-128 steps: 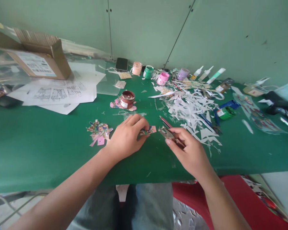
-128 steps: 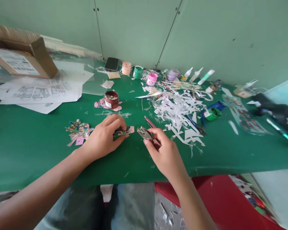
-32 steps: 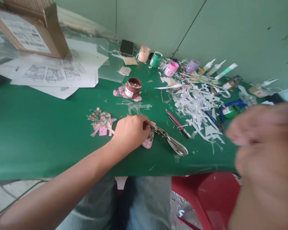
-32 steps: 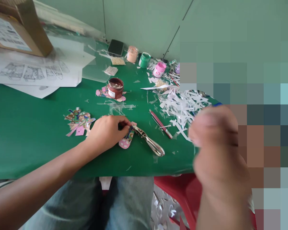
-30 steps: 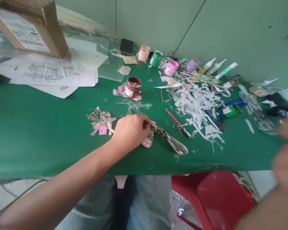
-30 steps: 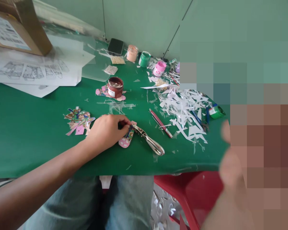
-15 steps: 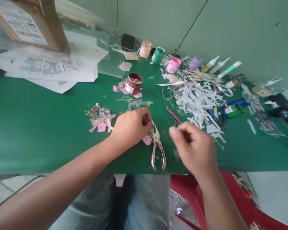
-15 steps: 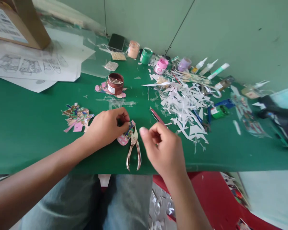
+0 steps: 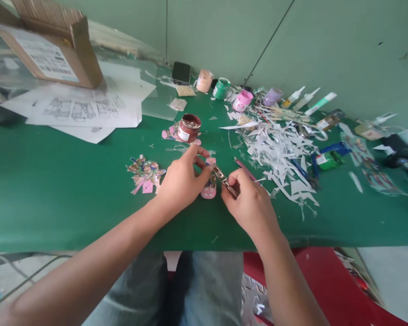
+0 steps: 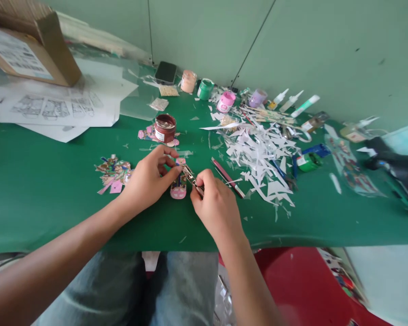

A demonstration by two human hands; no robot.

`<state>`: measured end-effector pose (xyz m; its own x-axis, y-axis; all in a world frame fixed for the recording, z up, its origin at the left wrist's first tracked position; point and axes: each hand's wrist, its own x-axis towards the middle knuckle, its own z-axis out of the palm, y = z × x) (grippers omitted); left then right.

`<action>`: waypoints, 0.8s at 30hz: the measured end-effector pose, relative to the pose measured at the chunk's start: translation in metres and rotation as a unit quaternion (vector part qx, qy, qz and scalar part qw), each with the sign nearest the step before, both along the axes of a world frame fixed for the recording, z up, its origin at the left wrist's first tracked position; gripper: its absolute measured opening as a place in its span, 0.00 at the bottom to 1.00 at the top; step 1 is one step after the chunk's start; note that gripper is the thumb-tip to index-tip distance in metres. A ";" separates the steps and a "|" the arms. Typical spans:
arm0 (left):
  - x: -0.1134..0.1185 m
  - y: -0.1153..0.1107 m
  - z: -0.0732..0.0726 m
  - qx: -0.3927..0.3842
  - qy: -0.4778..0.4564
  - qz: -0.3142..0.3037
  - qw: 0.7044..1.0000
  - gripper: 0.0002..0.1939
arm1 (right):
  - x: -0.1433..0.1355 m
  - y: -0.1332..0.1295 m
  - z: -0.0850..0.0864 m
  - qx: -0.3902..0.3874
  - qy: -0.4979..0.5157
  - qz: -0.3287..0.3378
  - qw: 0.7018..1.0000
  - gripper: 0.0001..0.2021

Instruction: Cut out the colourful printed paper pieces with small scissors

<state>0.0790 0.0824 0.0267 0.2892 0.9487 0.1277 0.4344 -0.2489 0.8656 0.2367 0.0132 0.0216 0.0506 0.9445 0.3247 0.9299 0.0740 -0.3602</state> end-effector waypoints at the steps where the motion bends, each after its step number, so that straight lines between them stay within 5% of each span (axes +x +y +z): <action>1: -0.001 0.002 -0.001 -0.002 -0.030 0.008 0.999 0.13 | 0.002 0.004 -0.004 0.025 0.011 0.027 0.999 0.04; 8: -0.005 0.010 -0.006 -0.024 -0.115 -0.028 0.993 0.11 | 0.001 0.018 -0.026 0.104 0.102 0.066 0.987 0.11; 24: -0.007 0.008 -0.003 -0.057 -0.151 -0.017 0.987 0.08 | 0.005 0.013 -0.021 0.113 0.047 0.149 0.981 0.12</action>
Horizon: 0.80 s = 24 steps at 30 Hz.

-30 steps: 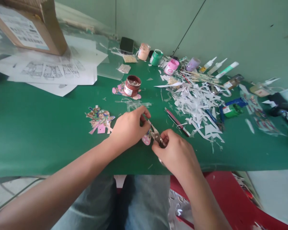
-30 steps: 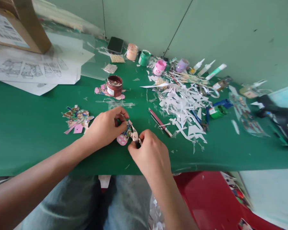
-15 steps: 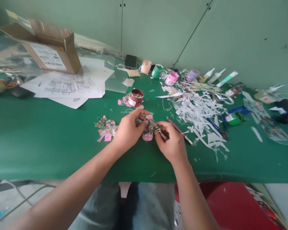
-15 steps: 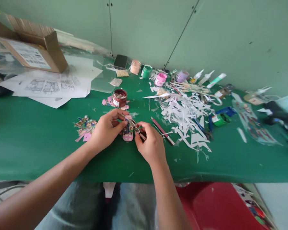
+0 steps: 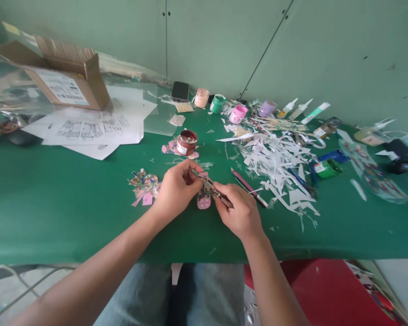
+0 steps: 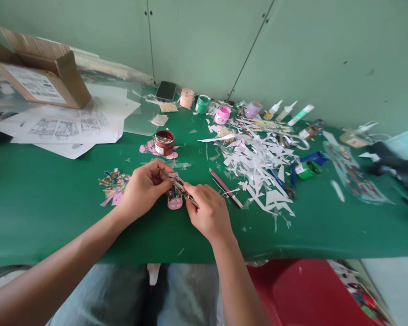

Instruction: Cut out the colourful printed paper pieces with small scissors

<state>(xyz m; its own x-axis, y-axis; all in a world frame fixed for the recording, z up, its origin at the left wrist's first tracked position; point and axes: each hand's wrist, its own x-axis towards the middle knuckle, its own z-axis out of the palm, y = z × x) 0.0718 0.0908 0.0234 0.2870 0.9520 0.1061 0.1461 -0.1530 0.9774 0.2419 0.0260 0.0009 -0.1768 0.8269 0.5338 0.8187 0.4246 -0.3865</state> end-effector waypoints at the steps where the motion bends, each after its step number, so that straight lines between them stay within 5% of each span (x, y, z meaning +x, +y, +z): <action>1: 0.001 0.000 0.001 -0.008 -0.014 -0.003 1.000 0.08 | 0.000 0.000 -0.001 0.007 0.013 -0.009 1.000 0.12; 8: 0.002 0.000 0.011 -0.092 -0.157 0.002 0.983 0.18 | -0.001 0.004 -0.007 -0.003 0.246 -0.195 0.949 0.13; 18: 0.002 0.000 0.013 -0.145 -0.193 0.000 0.970 0.18 | 0.000 -0.009 0.003 -0.016 0.248 -0.055 0.967 0.10; 24: 0.002 -0.001 0.012 -0.152 -0.203 -0.044 0.966 0.17 | -0.004 -0.008 0.006 -0.002 0.213 -0.054 0.975 0.03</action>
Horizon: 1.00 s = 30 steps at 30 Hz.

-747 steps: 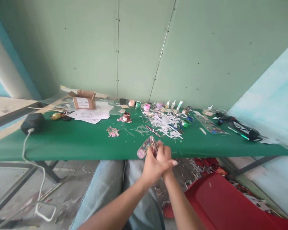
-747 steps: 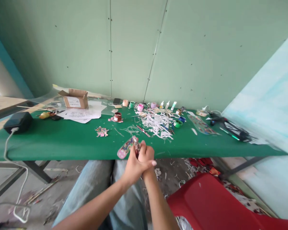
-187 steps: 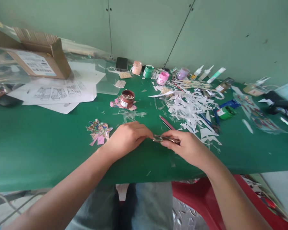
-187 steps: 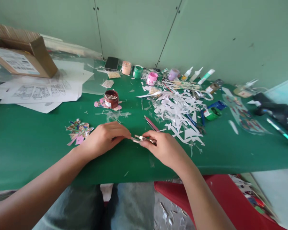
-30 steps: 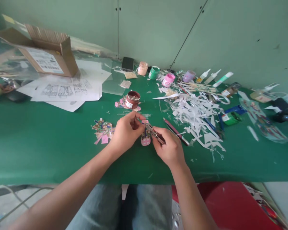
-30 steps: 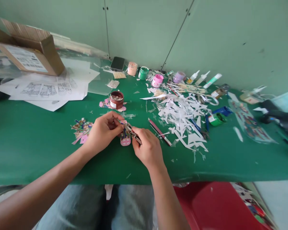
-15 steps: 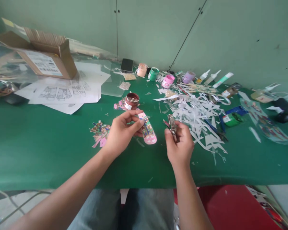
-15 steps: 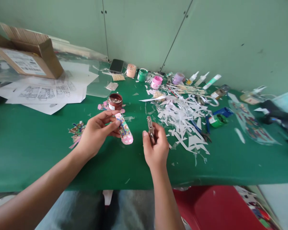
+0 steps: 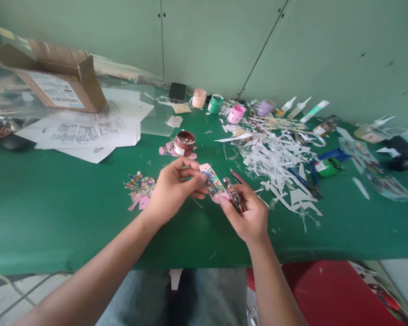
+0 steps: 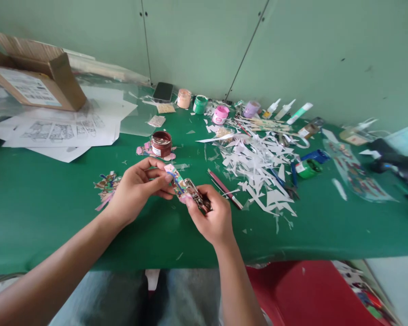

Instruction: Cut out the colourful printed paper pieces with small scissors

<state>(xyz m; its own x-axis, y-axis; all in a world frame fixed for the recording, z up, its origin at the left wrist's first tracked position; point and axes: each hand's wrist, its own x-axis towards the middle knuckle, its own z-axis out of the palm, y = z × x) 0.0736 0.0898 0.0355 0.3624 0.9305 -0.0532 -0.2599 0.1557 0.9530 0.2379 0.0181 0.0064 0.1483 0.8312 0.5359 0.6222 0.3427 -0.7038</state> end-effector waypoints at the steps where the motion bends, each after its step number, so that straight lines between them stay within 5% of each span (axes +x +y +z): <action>1: 0.000 0.000 0.000 0.006 0.002 -0.008 1.000 0.17 | 0.000 0.000 0.001 0.013 -0.006 -0.007 1.000 0.03; 6: 0.000 -0.003 -0.002 0.194 0.059 0.020 0.979 0.05 | 0.005 0.001 -0.002 0.121 -0.047 -0.048 0.990 0.05; 10: -0.004 -0.004 -0.005 0.426 0.122 0.066 0.894 0.08 | 0.008 0.002 -0.004 0.193 -0.062 -0.115 0.972 0.08; 14: -0.006 -0.003 -0.004 0.501 0.140 0.078 0.850 0.11 | 0.008 0.001 -0.002 0.203 -0.063 -0.147 0.966 0.08; 22: -0.007 -0.002 -0.002 0.507 0.210 0.068 0.833 0.05 | 0.008 -0.001 -0.005 0.163 -0.045 -0.175 0.970 0.03; 27: -0.005 -0.002 -0.006 0.324 0.336 0.026 0.884 0.05 | 0.015 0.009 -0.009 0.066 0.007 -0.174 0.982 0.05; 30: -0.004 0.000 -0.009 0.226 0.375 0.033 0.899 0.06 | 0.020 0.012 0.004 -0.017 0.025 -0.187 0.982 0.13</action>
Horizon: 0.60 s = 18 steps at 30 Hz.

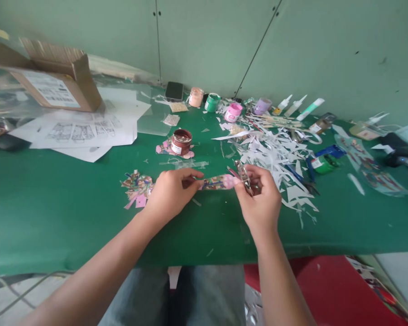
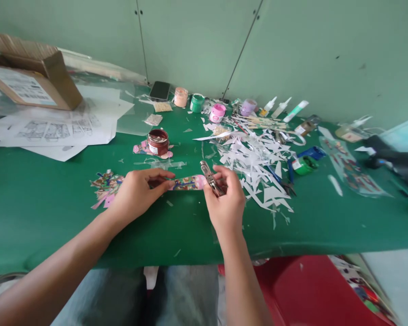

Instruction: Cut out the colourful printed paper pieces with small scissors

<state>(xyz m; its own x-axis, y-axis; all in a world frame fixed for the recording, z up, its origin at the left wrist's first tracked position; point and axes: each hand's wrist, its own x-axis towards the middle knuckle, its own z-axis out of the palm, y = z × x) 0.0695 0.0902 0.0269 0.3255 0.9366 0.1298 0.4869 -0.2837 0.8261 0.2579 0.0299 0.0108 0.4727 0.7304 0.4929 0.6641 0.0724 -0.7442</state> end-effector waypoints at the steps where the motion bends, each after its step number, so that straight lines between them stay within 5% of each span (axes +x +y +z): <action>1: 0.000 0.001 -0.001 -0.019 0.001 0.019 1.000 0.06 | 0.001 -0.002 0.007 -0.031 0.003 -0.001 1.000 0.14; 7: -0.001 0.005 0.002 -0.100 -0.121 0.058 0.986 0.08 | -0.010 -0.022 0.036 -0.258 0.044 0.118 0.958 0.17; 13: 0.004 0.000 0.007 -0.160 -0.208 -0.027 0.964 0.14 | -0.026 0.001 0.016 -0.147 0.248 0.109 0.951 0.20; 18: 0.003 -0.002 0.005 -0.097 -0.118 -0.084 0.985 0.11 | -0.020 0.016 0.019 -0.133 0.266 0.098 0.950 0.19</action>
<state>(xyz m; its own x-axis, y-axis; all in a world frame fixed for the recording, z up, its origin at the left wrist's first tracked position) 0.0724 0.0880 0.0318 0.4605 0.8865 0.0449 0.2336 -0.1698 0.9574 0.2376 0.0458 0.0297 0.4459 0.8950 0.0074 0.1823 -0.0827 -0.9798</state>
